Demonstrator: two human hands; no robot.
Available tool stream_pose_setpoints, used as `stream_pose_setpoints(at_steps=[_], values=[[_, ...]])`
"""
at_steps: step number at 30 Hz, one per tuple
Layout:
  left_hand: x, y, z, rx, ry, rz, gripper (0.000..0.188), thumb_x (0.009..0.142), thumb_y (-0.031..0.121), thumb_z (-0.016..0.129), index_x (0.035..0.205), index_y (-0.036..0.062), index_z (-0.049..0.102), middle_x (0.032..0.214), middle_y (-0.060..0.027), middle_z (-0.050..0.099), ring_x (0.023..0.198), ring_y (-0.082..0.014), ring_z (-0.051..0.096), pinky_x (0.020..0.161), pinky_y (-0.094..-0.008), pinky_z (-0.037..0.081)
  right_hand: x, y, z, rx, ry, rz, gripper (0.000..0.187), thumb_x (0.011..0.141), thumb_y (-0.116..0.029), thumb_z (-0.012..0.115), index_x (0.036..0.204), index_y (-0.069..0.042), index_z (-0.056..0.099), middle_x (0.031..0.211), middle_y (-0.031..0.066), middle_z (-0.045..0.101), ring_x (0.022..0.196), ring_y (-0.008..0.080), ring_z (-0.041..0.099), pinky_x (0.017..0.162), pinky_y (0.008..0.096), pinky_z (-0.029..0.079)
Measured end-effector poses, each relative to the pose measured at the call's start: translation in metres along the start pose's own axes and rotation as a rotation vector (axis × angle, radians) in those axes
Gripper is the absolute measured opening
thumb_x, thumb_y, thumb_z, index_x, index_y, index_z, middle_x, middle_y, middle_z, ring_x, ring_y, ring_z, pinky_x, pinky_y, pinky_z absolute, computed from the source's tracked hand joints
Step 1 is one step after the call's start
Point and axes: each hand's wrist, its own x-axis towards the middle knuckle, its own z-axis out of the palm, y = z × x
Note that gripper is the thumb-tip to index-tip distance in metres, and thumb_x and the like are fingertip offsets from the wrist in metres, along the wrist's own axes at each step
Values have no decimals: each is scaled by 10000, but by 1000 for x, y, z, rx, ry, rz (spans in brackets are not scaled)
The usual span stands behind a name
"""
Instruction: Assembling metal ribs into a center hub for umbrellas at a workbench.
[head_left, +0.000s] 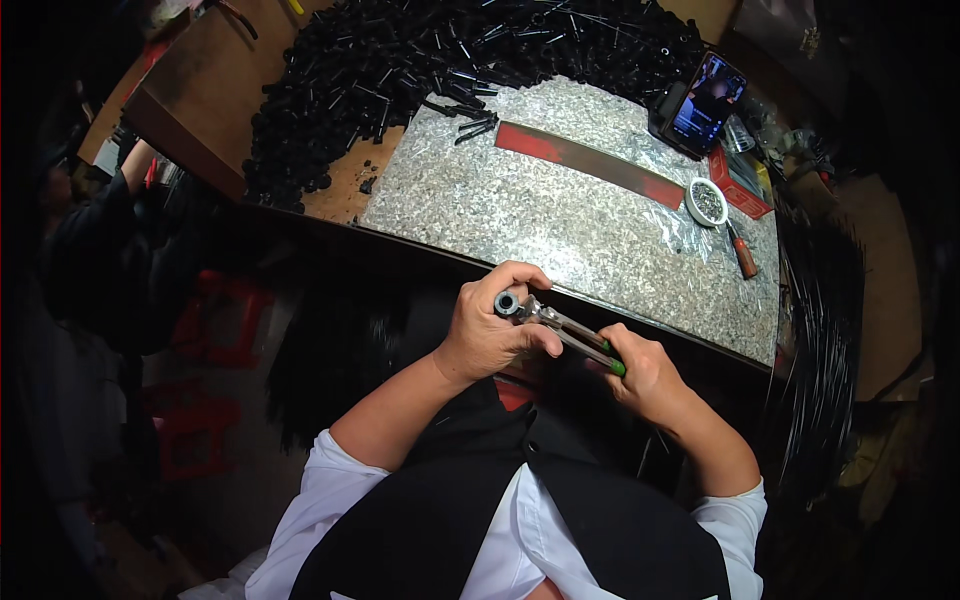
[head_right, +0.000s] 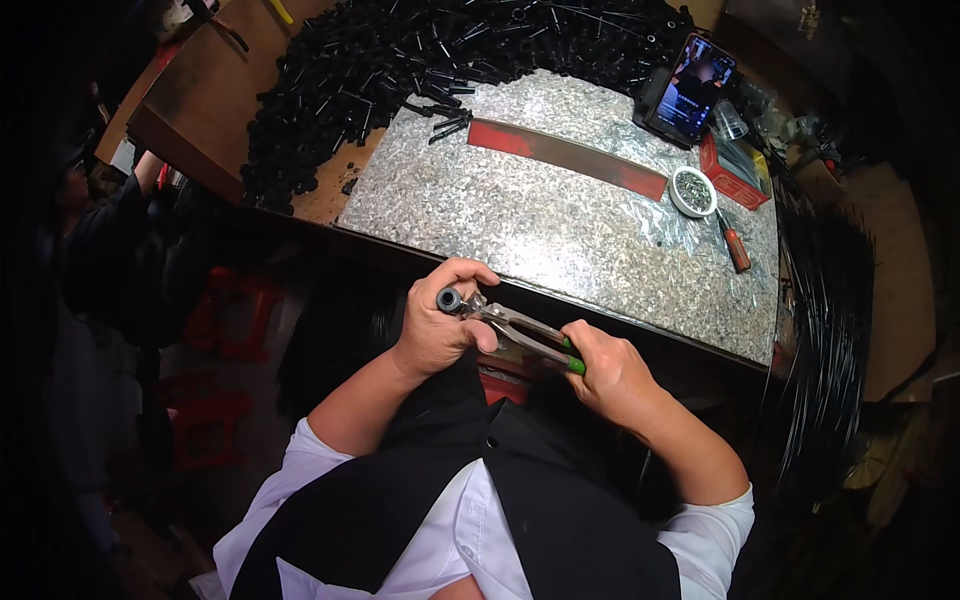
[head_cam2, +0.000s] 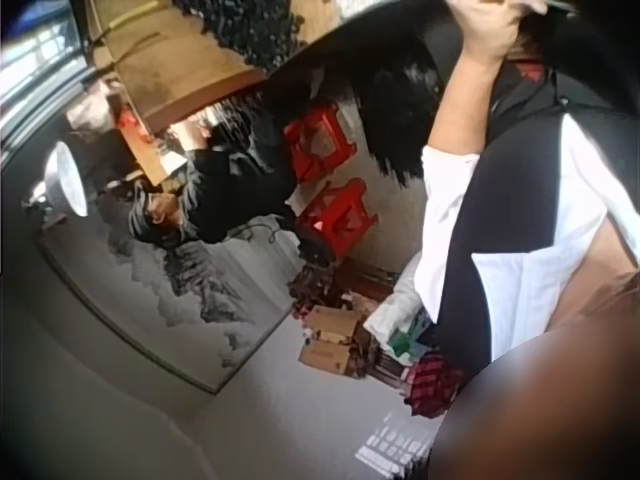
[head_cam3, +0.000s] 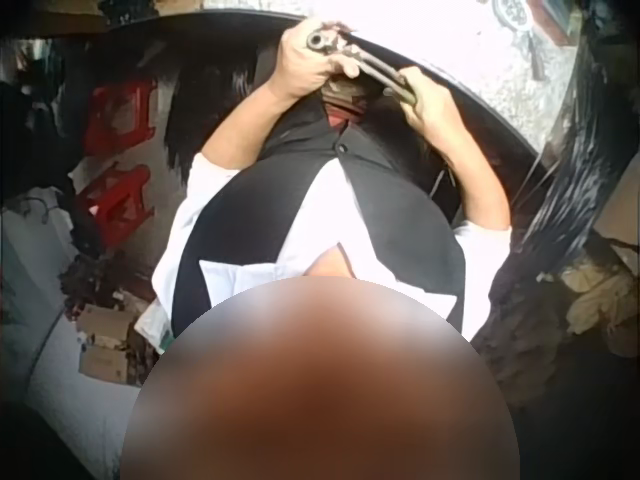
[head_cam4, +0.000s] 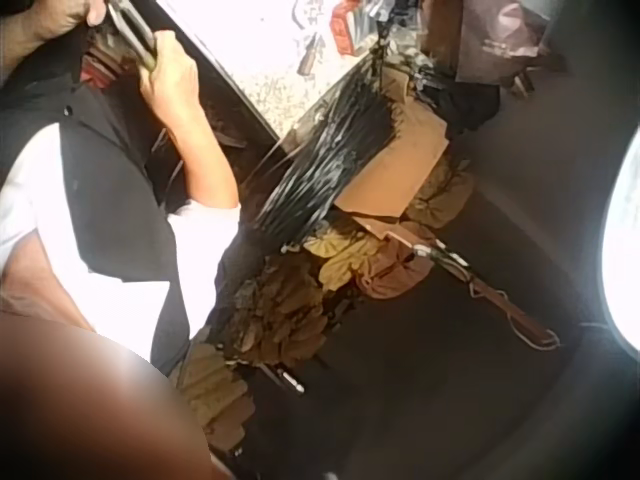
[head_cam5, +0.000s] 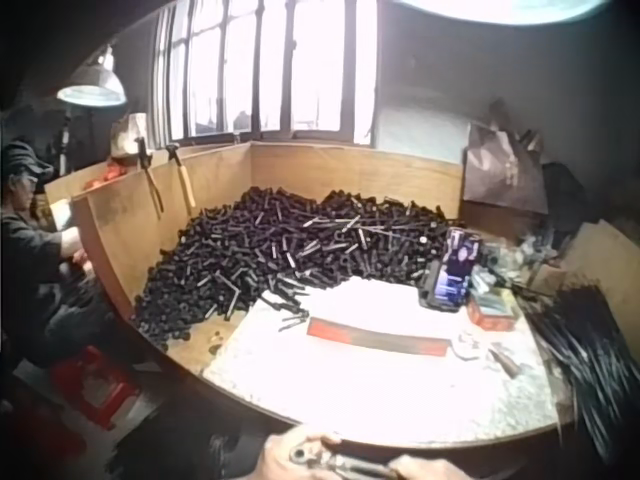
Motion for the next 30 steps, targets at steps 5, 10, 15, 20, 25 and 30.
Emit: stream_pose_setpoints(at_steps=[5,10,15,20,25,30], values=[[-2,0,3,99,24,80,658,599,364,869,1044,15,533,566,45,383,536,-33,348,508,-190,323,0,11,-2,-194,171,-144,360,716,9,697,1020,-13,504,811,183,588,743,388,603,609,408,479],[0,1,6,107,27,89,653,609,311,873,1080,20,526,542,46,348,514,-27,321,501,-188,300,-4,26,-21,-264,535,-176,249,788,42,604,1004,-21,498,820,180,563,667,358,592,583,379,466],[-8,3,7,-2,41,19,700,575,287,892,1103,27,511,542,48,351,509,-19,332,487,-184,273,20,45,-75,-330,745,-36,182,837,-24,568,1006,-57,509,827,199,608,728,423,583,593,459,445],[-11,15,12,10,-46,-4,892,548,458,817,1190,-15,417,583,70,353,527,-16,351,507,-172,303,47,84,-130,-551,580,309,133,806,-103,611,881,-7,558,811,229,612,803,434,584,673,483,435],[-13,21,14,-62,-43,-8,817,548,320,882,1178,30,449,537,58,351,504,-19,334,484,-169,266,80,97,-150,-699,409,424,124,810,-107,557,861,-22,633,838,204,648,857,379,620,748,473,485],[-13,16,12,-73,-66,-14,827,555,329,879,1185,31,434,534,59,350,501,-17,333,479,-167,267,101,103,-146,-757,326,468,191,796,-91,526,876,7,669,897,227,654,881,371,639,770,456,505]])
